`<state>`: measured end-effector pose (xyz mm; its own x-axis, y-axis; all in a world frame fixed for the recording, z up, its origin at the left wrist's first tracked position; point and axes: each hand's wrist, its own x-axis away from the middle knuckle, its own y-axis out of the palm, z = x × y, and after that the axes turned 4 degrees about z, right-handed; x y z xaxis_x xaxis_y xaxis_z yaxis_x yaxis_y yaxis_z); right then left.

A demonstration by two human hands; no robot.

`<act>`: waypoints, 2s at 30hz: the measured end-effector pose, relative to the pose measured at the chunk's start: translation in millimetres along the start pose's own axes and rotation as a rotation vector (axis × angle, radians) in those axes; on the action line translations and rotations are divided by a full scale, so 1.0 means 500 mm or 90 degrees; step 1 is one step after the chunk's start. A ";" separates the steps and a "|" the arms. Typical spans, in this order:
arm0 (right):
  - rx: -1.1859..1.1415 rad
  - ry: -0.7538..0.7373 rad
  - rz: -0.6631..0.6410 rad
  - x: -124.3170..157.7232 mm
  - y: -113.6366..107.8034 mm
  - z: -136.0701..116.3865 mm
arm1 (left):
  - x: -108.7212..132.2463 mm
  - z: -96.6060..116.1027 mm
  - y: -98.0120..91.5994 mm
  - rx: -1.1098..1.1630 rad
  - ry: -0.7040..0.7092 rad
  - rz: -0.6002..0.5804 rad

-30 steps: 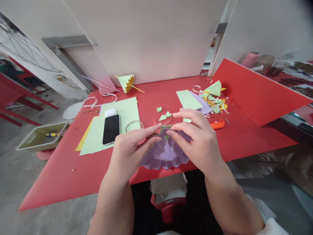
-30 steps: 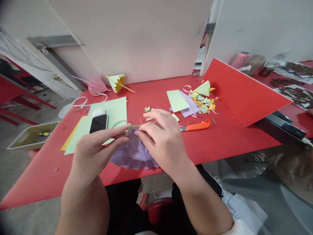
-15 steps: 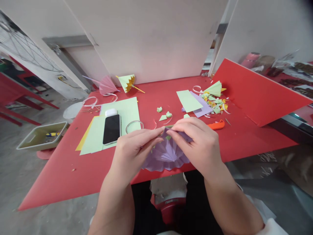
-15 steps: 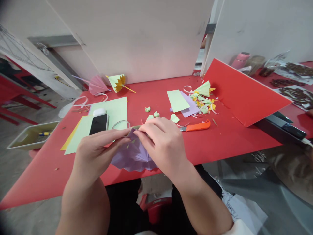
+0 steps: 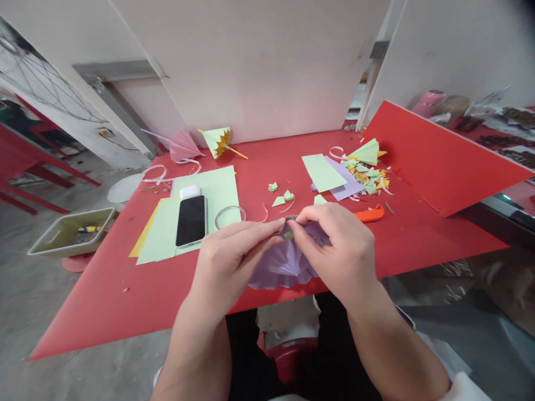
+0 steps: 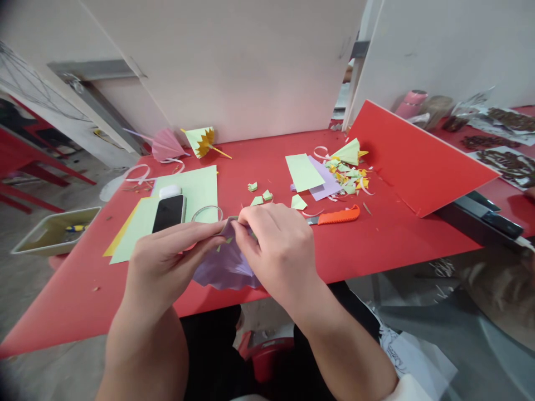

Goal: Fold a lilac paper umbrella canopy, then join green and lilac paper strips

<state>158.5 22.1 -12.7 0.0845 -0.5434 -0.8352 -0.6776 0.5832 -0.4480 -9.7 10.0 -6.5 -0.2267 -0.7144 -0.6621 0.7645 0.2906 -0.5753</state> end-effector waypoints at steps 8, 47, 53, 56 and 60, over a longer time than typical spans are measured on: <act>-0.033 0.016 0.003 -0.001 -0.004 0.008 | 0.003 -0.006 -0.001 -0.031 -0.061 -0.006; -0.045 0.065 -0.192 -0.003 -0.047 0.000 | 0.004 0.017 0.022 -0.036 0.075 0.001; -0.089 0.065 -0.160 -0.004 -0.057 -0.004 | 0.002 0.019 0.020 -0.075 0.069 0.039; -0.140 0.059 -0.182 -0.004 -0.068 -0.008 | 0.003 0.021 0.016 -0.081 0.064 0.058; -0.204 0.073 -0.206 -0.005 -0.075 -0.014 | 0.000 0.022 0.012 -0.086 0.073 0.075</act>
<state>178.8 -2.8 8.4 0.2592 -0.7405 -0.6201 -0.8228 0.1668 -0.5432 1.3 4.7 -4.7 -0.2143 -0.5957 -0.7741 0.7036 0.4556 -0.5453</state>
